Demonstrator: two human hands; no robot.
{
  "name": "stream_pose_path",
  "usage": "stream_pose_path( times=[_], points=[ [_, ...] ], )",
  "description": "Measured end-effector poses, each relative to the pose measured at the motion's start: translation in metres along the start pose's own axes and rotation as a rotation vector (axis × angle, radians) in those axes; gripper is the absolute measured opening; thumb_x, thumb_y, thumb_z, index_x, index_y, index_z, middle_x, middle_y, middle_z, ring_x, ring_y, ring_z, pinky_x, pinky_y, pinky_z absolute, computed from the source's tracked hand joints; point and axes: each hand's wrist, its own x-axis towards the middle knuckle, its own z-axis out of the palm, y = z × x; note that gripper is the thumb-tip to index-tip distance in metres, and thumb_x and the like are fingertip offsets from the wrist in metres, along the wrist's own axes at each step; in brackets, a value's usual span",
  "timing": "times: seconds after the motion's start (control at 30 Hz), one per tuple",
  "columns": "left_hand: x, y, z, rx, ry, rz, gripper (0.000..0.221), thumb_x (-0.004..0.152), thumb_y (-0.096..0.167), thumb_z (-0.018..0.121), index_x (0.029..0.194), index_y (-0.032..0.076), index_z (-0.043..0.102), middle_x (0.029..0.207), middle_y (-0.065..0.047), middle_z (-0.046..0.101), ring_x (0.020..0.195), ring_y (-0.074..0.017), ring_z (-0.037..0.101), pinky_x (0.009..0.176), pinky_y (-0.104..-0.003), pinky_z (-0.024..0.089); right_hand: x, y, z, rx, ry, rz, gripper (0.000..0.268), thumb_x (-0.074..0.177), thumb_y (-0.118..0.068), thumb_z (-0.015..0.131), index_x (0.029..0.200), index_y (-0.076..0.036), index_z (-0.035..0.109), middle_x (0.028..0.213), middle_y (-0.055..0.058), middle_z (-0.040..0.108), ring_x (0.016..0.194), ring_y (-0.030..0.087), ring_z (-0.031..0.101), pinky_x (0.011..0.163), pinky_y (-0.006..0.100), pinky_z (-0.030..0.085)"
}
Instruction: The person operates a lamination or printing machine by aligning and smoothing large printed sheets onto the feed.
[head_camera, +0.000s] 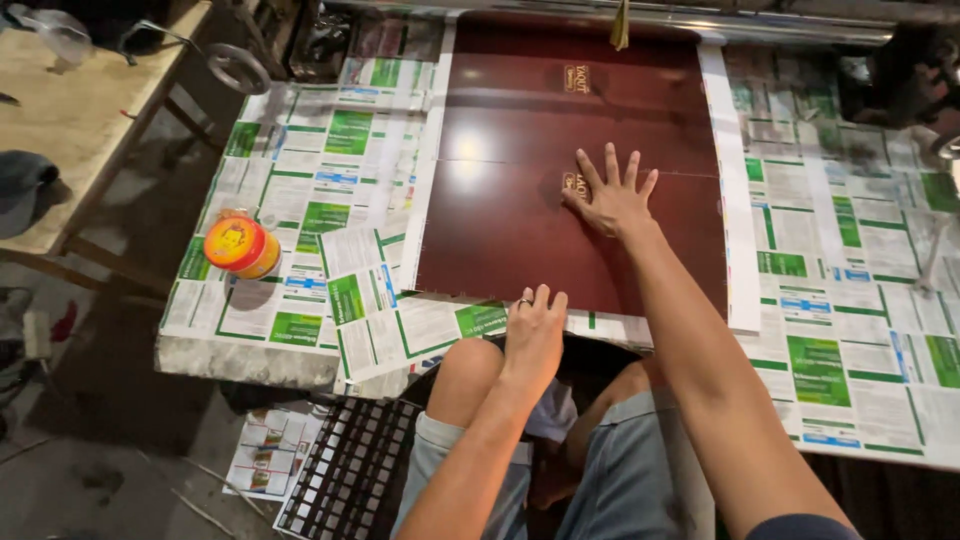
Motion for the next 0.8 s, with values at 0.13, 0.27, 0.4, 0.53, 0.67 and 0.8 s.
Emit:
stream_pose_path(
  times=[0.13,0.27,0.4,0.53,0.67,0.8],
  points=[
    [0.0,-0.007,0.011,0.096,0.176,0.05,0.047,0.077,0.005,0.068,0.123,0.0,0.063,0.108,-0.013,0.063,0.108,-0.0328,0.065,0.091,-0.043,0.052,0.008,-0.004,0.003,0.034,0.048,0.011,0.09,0.09,-0.08,0.033,0.164,-0.039,0.005,0.173,0.009,-0.008,0.156,0.047,-0.01,0.117,0.075,-0.005],
    [0.006,-0.017,0.014,0.104,0.132,0.097,0.049,0.077,0.004,0.069,0.126,-0.001,0.063,0.111,-0.013,0.064,0.107,-0.0318,0.065,0.085,-0.043,0.053,-0.034,-0.016,0.015,0.036,0.051,-0.024,0.09,0.091,-0.081,0.032,0.164,-0.037,0.004,0.172,0.011,-0.012,0.155,0.044,-0.012,0.115,0.076,-0.006],
    [0.042,-0.027,-0.001,0.224,-0.192,0.088,0.057,0.079,0.022,0.079,0.129,0.006,0.058,0.129,-0.015,0.056,0.119,-0.0366,0.058,0.09,-0.054,0.049,-0.085,-0.013,0.034,-0.026,0.01,-0.095,0.1,0.086,-0.077,0.051,0.165,-0.035,0.006,0.172,0.011,-0.006,0.157,0.043,-0.005,0.113,0.08,0.0],
    [0.051,-0.028,-0.031,0.154,-0.326,0.165,0.104,0.064,0.034,0.087,0.154,0.013,0.038,0.164,-0.017,0.033,0.145,-0.0389,0.032,0.113,-0.061,0.03,-0.143,-0.002,0.039,0.057,-0.027,-0.118,0.111,0.078,-0.072,0.069,0.164,-0.034,0.01,0.172,0.012,0.001,0.157,0.043,0.004,0.112,0.081,0.009],
    [0.042,-0.072,0.03,0.231,-0.16,0.279,0.078,0.079,0.019,0.076,0.152,0.018,0.046,0.16,-0.011,0.043,0.145,-0.034,0.043,0.113,-0.057,0.038,-0.162,-0.017,0.041,0.024,-0.021,-0.16,0.116,0.071,-0.067,0.079,0.162,-0.035,0.014,0.171,0.015,0.004,0.156,0.045,0.007,0.112,0.08,0.013],
    [0.043,-0.075,0.029,0.199,-0.098,0.343,0.07,0.084,0.016,0.072,0.15,0.015,0.049,0.157,-0.009,0.049,0.143,-0.0322,0.046,0.111,-0.055,0.04,-0.146,-0.002,0.076,-0.101,0.156,-0.231,0.101,0.076,-0.05,0.082,0.16,-0.035,0.027,0.169,0.015,0.018,0.153,0.042,0.02,0.11,0.079,0.019]
  ],
)
